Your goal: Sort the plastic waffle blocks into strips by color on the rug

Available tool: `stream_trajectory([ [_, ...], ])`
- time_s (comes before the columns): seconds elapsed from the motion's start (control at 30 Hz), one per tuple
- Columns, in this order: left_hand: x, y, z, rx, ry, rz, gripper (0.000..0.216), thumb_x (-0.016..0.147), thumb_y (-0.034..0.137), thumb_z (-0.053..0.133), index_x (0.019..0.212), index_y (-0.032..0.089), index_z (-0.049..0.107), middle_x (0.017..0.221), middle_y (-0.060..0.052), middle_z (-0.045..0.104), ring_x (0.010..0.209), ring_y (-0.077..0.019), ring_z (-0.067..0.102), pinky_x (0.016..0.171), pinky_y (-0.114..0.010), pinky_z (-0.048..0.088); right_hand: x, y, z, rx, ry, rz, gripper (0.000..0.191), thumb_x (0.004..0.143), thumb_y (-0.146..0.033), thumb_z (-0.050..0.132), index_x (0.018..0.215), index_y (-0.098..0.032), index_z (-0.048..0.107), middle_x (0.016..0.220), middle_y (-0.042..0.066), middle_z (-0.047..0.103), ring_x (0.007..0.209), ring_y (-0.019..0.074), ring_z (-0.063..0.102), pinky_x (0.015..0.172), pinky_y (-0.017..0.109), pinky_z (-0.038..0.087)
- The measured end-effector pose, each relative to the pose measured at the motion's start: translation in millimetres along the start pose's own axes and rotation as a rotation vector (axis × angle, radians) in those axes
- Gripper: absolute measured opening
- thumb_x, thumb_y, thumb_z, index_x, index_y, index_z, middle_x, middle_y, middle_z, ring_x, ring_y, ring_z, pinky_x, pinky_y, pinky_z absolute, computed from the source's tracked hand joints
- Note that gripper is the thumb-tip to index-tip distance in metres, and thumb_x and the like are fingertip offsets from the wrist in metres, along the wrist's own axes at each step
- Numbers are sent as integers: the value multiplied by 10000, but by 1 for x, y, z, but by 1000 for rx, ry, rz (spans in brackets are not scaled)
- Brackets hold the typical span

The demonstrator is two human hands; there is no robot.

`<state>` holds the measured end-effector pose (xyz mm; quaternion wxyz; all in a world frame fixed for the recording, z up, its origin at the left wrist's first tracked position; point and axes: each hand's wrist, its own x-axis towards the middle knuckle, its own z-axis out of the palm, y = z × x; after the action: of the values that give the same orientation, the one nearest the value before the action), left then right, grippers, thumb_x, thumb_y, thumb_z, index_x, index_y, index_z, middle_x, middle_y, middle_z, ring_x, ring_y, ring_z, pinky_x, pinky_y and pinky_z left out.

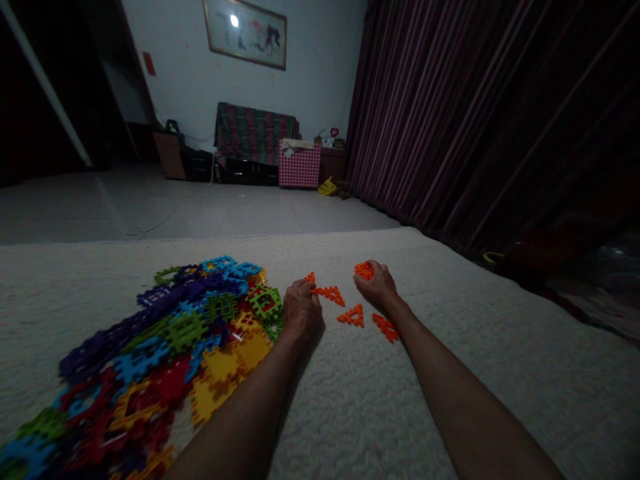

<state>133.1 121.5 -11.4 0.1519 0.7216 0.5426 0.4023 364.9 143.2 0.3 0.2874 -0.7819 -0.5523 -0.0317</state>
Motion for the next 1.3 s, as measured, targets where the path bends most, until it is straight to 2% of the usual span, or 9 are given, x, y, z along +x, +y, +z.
stream_trajectory([
  [0.33,0,1,-1,19,-2,6,254,833,96,514,952,180,722,1082,-96,704,1032,-221,623,961,-338,463,-3,0,0,-17,53,0,507,799,-427,633,1241,-180,588,1161,144,599,1049,268,606,918,359,476],
  [0.57,0,0,0,5,7,7,255,822,93,521,947,191,720,1069,-88,701,1018,-215,626,945,-336,470,-4,4,0,2,60,-8,487,798,-407,618,1219,-165,598,1132,139,606,1039,261,608,952,351,467],
  [0.8,1,-2,2,-10,29,22,272,815,77,512,954,184,720,1040,-83,700,1013,-209,628,954,-326,471,-5,3,0,23,56,2,584,781,-399,616,1299,-141,536,1184,165,590,1092,283,593,980,361,457],
  [1.03,-1,-1,4,72,103,1,335,819,70,502,1083,165,686,1200,-127,632,1120,-257,583,977,-382,468,-6,0,-4,61,16,12,630,758,-356,634,1326,-115,508,1209,186,565,1128,310,571,1006,401,440],
  [1.17,-4,4,-2,151,26,15,344,837,80,480,1117,154,666,1126,-134,630,1128,-271,564,981,-392,448,-6,-9,-22,221,128,-125,578,770,-303,606,1295,-77,524,1312,227,497,1230,329,491,1072,466,384],
  [1.23,-5,6,-5,189,-33,26,333,844,93,473,1112,143,663,1105,-136,630,1110,-279,565,974,-399,444,-8,-18,-29,264,87,-231,454,795,-253,566,1228,-118,577,1269,174,553,1164,265,538,1049,413,414],
  [1.3,-5,7,-7,219,-81,31,303,845,107,474,1074,146,669,1109,-132,630,1101,-284,566,970,-405,440,-13,-28,-33,296,-29,-328,334,802,-235,574,1124,-182,644,1146,95,637,997,195,606,939,340,484],
])
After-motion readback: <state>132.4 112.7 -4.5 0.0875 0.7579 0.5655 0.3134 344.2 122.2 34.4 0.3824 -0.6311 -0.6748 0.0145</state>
